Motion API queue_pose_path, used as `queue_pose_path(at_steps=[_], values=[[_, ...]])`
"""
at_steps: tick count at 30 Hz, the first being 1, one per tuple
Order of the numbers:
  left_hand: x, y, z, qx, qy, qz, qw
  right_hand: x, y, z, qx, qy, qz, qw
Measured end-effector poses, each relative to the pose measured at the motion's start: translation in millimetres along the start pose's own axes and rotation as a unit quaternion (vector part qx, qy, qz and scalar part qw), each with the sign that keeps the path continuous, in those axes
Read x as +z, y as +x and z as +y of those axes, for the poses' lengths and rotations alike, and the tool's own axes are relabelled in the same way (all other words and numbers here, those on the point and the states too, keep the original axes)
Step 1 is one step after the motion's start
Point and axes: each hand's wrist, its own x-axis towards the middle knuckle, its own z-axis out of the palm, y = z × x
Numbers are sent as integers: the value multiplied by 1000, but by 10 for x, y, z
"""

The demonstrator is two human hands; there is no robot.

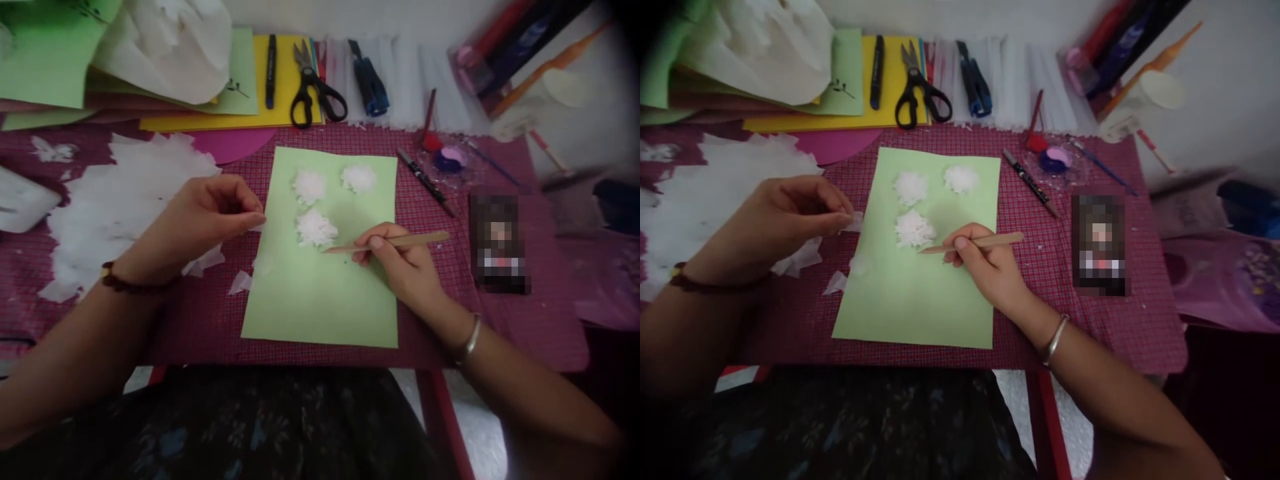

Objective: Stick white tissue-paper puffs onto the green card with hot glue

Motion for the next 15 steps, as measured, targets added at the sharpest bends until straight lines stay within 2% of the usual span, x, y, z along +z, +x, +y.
queue_pose_path(at_steps=[4,8,10,12,13,14,15], values=[[267,-80,21,-12,-56,-95,994,30,25,11,-14,14,-5,1000],[466,-160,71,38,18,-164,986,44,39,25,-28,8,4,1000],[429,-175,111,90,95,-211,969,38,41,39,-36,3,8,999],[290,-161,141,127,173,-275,937,30,41,54,-39,-1,10,999],[196,-143,144,126,202,-286,928,25,40,60,-38,-3,13,999],[95,-119,137,112,225,-269,930,21,39,65,-37,-5,14,999],[-2,-88,115,90,242,-224,940,17,39,68,-36,-6,15,999]])
